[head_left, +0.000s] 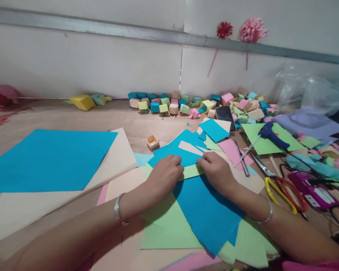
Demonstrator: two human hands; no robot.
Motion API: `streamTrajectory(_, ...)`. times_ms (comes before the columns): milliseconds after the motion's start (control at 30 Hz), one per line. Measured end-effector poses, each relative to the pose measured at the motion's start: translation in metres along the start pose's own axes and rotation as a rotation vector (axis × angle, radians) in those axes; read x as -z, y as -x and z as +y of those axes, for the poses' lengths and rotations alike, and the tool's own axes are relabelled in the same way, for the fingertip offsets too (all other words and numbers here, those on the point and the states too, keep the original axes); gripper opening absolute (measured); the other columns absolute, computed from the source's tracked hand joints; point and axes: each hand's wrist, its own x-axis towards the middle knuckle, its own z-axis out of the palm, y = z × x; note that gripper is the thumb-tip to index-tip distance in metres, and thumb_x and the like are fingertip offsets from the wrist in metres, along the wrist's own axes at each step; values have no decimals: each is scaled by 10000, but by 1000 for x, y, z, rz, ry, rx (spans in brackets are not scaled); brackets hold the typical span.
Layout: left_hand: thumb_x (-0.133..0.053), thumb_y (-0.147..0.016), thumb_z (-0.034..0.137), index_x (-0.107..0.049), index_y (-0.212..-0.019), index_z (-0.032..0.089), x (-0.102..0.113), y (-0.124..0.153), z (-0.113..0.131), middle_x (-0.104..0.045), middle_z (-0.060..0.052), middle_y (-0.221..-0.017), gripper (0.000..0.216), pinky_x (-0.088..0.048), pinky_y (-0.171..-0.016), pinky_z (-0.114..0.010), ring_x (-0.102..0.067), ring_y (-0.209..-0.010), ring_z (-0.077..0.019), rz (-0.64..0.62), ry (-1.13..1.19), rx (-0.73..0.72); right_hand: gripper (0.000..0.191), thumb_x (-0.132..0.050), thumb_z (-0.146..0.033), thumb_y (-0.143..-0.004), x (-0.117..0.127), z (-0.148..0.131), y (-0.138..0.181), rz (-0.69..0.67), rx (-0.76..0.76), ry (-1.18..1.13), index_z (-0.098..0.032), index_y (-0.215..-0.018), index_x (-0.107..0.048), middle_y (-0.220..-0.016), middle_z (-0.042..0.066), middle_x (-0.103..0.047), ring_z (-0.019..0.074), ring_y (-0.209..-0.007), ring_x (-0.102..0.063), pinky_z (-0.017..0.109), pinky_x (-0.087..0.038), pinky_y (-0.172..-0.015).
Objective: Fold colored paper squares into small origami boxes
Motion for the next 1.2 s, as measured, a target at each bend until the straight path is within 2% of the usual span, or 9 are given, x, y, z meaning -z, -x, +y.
streamTrajectory(133, -565, -863, 150, -625, -635, 137, 4, 1, 6, -532, -57, -681, 236, -270, -540, -302, -466, -657, -181, -77, -44, -28, 254, -378, -126, -960, 2, -25, 6, -76, 257, 13, -161, -884, -617, -843, 71, -587, 199, -761, -471, 317, -311, -633)
streamTrajectory(333, -652, -841, 282, -647, -614, 129, 6, 2, 7, -568, -70, -693, 273, -312, -526, -294, -533, -702, -199, -84, -7, -17, 239, -416, -5, -849, 10, -26, 9, -250, 91, 191, -131, -905, -611, -904, 131, -584, 244, -781, -481, 360, -317, -610)
streamTrajectory(467, -636, -846, 258, -638, -604, 129, 7, 2, 7, -568, -70, -703, 275, -320, -523, -299, -534, -706, -199, -60, 11, -12, 256, -407, 8, -837, 11, -18, 9, -233, 90, 284, -146, -830, -611, -854, 144, -579, 265, -771, -494, 381, -317, -612)
streamTrajectory(633, -602, -861, 240, -635, -630, 121, 9, 4, 8, -574, -76, -735, 262, -285, -524, -287, -510, -694, -192, -75, 58, 12, 247, -431, 17, -820, 14, 2, 4, -267, 20, 292, -101, -886, -638, -830, 156, -591, 273, -770, -528, 370, -359, -613)
streamTrajectory(700, -575, -877, 241, -638, -657, 122, 8, 4, 8, -583, -80, -763, 258, -297, -545, -291, -503, -703, -190, -79, 70, 11, 307, -424, 28, -822, 20, 14, 0, -266, 31, 179, -77, -1027, -628, -924, 168, -608, 275, -854, -549, 366, -408, -673)
streamTrajectory(767, -541, -893, 231, -636, -684, 126, 7, 5, 8, -589, -84, -785, 253, -321, -577, -302, -502, -723, -196, -76, 55, 6, 395, -445, 25, -817, 25, 25, -2, -282, 158, -60, -118, -1158, -584, -1085, 148, -601, 250, -966, -551, 342, -446, -749)
streamTrajectory(900, -489, -901, 178, -630, -764, 134, 6, 5, 9, -595, -87, -792, 201, -342, -600, -311, -498, -712, -197, -54, -17, -29, 376, -571, -74, -803, 26, 31, -3, -309, 260, -285, -155, -1170, -579, -1160, 112, -610, 240, -1060, -548, 357, -465, -850)
streamTrajectory(1067, -501, -872, 128, -643, -995, 139, 2, 3, 4, -653, -100, -843, 188, -372, -610, -303, -550, -744, -213, -35, -20, -5, 155, -531, -159, -875, 24, 31, -4, -197, 52, -481, -158, -941, -671, -906, 77, -698, 205, -861, -634, 325, -480, -748)
streamTrajectory(1200, -476, -920, 245, -651, -1056, 177, -1, 0, -6, -693, -76, -923, 231, -389, -632, -277, -593, -797, -201, 67, 204, 93, 136, -567, -235, -850, 28, 31, -6, -260, -227, -778, -172, -836, -687, -728, 24, -686, 161, -647, -635, 263, -468, -587)
